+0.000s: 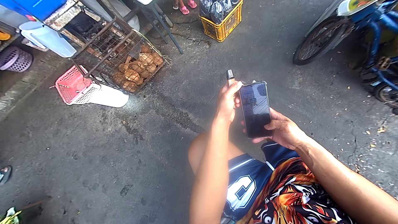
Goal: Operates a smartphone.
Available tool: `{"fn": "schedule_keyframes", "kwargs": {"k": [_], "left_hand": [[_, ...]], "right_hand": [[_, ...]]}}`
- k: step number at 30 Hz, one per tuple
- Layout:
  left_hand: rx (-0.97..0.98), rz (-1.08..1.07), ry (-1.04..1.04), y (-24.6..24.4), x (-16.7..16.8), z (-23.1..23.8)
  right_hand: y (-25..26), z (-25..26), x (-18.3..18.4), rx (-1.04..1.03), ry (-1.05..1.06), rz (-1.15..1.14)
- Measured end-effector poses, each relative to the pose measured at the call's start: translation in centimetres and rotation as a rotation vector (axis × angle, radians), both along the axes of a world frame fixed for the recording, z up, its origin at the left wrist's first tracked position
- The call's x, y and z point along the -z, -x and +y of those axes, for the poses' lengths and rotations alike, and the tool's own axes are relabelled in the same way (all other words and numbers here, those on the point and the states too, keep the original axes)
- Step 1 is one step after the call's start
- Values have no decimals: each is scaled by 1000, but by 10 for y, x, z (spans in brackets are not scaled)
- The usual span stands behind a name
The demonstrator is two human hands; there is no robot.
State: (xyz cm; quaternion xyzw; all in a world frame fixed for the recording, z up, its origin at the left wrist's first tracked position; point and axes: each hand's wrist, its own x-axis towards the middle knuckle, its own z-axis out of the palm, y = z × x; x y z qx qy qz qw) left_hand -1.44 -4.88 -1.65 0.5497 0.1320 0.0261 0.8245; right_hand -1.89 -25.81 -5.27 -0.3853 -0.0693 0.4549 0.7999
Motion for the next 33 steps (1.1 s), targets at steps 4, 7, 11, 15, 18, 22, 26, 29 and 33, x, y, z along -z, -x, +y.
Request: {"fn": "schedule_keyframes", "kwargs": {"k": [4, 7, 11, 15, 18, 22, 26, 29, 33], "left_hand": [[-7, -1, 4, 0, 0, -1], [-7, 2, -1, 0, 0, -1], [-10, 5, -1, -1, 1, -1], [-5, -10, -2, -2, 2, 0], [-6, -3, -10, -2, 2, 0], [-12, 4, -8, -2, 2, 0], [-12, -3, -19, -1, 2, 0], [-18, -1, -18, -1, 1, 0], [-9, -6, -10, -1, 2, 0]], "right_hand": [[-1, 0, 1, 7, -5, 13], [-1, 0, 2, 0, -7, 12], [-2, 1, 1, 6, 11, 17], [-3, 1, -1, 4, 13, 10], [-3, 2, -2, 2, 9, 8], [-3, 1, 0, -7, -17, -6], [-2, 2, 0, 9, -6, -18], [-2, 3, 0, 9, -2, -21], [-1, 4, 0, 16, 2, -20]]}}
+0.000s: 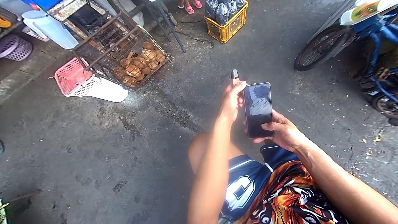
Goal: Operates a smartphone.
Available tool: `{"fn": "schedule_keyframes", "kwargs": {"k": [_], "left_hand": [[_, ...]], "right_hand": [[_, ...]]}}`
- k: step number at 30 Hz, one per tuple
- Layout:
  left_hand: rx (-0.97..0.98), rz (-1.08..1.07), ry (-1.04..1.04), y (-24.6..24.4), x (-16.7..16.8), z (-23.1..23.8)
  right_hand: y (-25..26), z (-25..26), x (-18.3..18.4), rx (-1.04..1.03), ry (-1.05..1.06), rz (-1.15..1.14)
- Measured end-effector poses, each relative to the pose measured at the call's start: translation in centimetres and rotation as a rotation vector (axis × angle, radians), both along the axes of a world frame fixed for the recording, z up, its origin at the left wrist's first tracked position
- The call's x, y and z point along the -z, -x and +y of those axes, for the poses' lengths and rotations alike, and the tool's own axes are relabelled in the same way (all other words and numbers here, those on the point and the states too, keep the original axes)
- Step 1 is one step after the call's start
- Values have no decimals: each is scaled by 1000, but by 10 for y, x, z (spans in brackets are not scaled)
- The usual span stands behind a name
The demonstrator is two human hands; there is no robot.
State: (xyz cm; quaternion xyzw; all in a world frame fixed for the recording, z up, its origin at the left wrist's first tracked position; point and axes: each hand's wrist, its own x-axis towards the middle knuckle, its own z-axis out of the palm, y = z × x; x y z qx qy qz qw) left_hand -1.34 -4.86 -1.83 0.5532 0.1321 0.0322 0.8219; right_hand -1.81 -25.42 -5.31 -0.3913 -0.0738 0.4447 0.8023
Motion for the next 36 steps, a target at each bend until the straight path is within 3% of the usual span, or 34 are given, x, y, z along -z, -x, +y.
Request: {"fn": "schedule_keyframes", "kwargs": {"k": [36], "left_hand": [[9, 4, -9, 3, -4, 0]], "right_hand": [[5, 3, -1, 45, 45, 34]]}}
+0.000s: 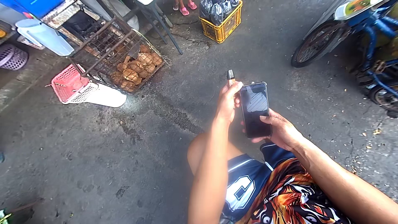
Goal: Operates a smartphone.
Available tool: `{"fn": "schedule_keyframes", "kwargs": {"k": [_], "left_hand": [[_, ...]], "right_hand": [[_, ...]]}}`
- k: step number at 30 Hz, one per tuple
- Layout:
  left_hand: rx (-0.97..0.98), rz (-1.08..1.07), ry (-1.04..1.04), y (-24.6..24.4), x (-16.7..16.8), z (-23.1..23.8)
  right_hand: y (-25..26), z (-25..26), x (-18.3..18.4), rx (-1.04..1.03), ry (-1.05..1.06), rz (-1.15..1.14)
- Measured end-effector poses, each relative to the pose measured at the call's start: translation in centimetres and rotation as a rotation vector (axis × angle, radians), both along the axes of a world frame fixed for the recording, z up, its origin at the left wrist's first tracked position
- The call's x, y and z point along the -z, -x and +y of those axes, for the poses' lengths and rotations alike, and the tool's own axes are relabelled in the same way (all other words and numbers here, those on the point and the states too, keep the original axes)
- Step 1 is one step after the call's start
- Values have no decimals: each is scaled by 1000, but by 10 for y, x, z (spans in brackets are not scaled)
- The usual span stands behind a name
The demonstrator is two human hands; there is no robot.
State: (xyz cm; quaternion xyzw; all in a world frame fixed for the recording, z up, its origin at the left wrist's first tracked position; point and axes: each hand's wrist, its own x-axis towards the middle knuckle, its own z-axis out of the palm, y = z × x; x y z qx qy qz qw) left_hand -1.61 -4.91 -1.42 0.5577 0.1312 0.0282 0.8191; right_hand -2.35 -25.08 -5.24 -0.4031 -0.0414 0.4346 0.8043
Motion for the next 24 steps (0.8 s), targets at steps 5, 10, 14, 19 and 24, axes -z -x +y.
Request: {"fn": "schedule_keyframes", "kwargs": {"k": [5, 10, 14, 19, 24], "left_hand": [[1, -6, 8, 0, 1, 1], [1, -16, 8, 0, 1, 0], [4, -14, 10, 1, 1, 1], [-2, -12, 9, 1, 1, 1], [0, -17, 10, 1, 1, 1]], "right_hand": [[0, 0, -1, 2, -6, 4], [0, 1, 0, 2, -8, -2], [1, 1, -1, 1, -8, -9], [0, 0, 0, -6, -32, 1], [-1, -1, 1, -23, -46, 6]]}}
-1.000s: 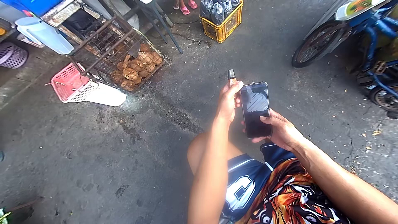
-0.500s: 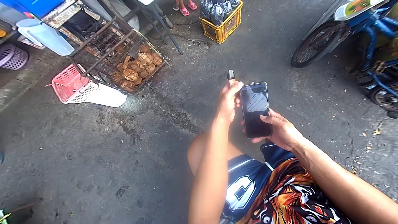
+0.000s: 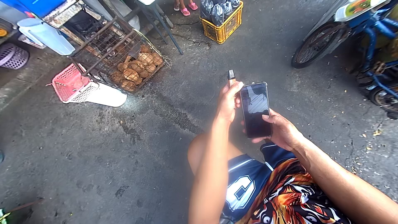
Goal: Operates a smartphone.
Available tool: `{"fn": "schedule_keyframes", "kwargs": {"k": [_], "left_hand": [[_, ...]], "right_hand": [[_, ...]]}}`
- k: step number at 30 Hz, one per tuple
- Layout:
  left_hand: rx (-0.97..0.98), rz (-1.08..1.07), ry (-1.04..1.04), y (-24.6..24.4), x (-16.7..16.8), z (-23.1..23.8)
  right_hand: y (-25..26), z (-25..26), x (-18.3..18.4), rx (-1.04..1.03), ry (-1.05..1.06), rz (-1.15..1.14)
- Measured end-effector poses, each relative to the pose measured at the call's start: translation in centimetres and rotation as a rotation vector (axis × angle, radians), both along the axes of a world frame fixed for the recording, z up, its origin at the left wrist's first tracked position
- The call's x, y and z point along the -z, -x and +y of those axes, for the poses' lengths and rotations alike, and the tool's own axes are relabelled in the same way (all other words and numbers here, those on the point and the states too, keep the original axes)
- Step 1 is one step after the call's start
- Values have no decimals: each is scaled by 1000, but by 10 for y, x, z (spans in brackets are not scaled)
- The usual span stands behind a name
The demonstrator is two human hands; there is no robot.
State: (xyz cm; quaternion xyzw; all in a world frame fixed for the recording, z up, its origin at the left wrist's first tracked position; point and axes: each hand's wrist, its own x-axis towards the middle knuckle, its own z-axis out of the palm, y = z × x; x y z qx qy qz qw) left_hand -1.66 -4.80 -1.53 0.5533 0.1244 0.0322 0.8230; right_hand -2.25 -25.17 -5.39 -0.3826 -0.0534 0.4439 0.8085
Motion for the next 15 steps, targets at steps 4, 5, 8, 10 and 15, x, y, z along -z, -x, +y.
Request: {"fn": "schedule_keyframes", "kwargs": {"k": [4, 5, 8, 10, 15], "left_hand": [[-4, 3, 1, 0, 0, 0], [-4, 4, 1, -1, 0, 0], [0, 7, 2, -1, 1, 0], [-3, 8, 3, -1, 1, 0], [-1, 21, 2, -1, 1, 1]], "right_hand": [[-1, 0, 0, -4, 5, 1], [-1, 0, 0, -4, 7, 3], [-2, 0, 0, -4, 15, 11], [-2, 1, -1, -7, 23, 18], [-4, 0, -3, -30, 25, -10]]}}
